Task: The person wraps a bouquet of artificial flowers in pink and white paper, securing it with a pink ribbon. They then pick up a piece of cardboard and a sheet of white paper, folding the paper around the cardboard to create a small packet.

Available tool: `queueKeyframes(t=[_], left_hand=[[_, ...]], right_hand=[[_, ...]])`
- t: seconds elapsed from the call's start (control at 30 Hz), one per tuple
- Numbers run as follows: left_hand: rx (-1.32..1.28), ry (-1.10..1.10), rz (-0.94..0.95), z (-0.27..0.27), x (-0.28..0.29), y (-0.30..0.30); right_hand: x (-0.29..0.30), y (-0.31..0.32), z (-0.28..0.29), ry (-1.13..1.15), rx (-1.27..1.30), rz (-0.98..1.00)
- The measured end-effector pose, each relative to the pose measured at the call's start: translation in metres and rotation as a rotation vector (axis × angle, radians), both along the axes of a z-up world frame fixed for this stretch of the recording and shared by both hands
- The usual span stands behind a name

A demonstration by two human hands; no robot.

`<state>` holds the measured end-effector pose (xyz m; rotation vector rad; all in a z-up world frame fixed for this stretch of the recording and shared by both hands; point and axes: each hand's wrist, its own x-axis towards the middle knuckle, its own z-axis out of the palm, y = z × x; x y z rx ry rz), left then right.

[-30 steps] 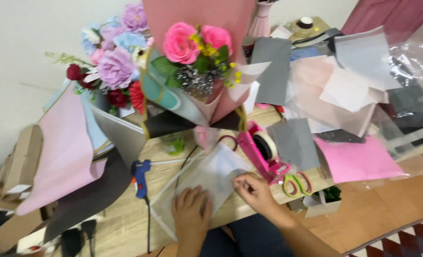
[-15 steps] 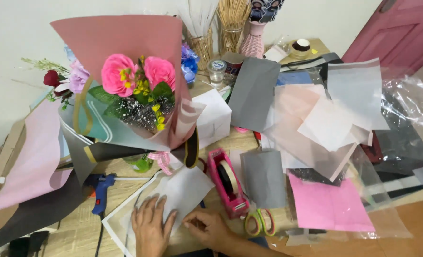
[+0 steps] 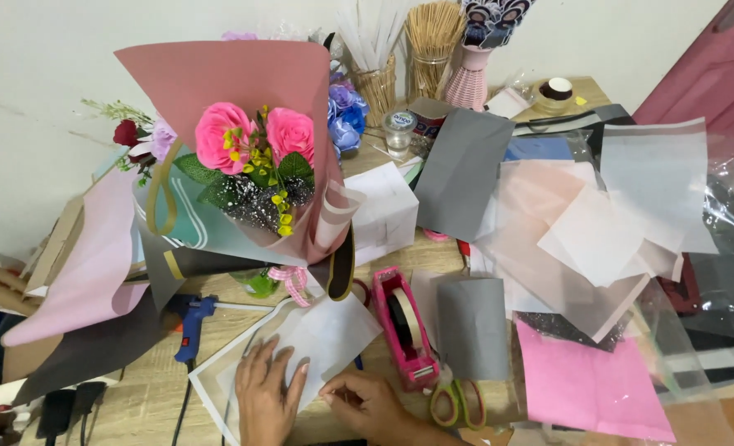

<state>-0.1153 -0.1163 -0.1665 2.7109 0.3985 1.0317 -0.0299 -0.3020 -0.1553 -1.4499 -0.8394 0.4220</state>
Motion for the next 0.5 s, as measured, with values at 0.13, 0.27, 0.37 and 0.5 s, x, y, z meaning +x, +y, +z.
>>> queueKeyframes(t=[0.13, 0.27, 0.37, 0.5], left_hand=[[-0.032, 0.045, -0.010, 0.007, -0.002, -0.002], [-0.091, 0.037, -0.052, 0.010, -0.009, -0.002], [-0.140, 0.061, -0.057, 0.006, -0.012, 0.000], [-0.151, 0.009, -0.105, 0.003, -0.014, 0.004]], right_hand=[[-0.001, -0.005, 0.006, -0.065, 0.009, -0.007], [-0.003, -0.003, 0.007, -0.256, 0.031, -0.036], [-0.004, 0.001, 0.009, -0.260, -0.017, -0.061], [-0.008, 0.006, 0.003, -0.214, -0.066, -0.153]])
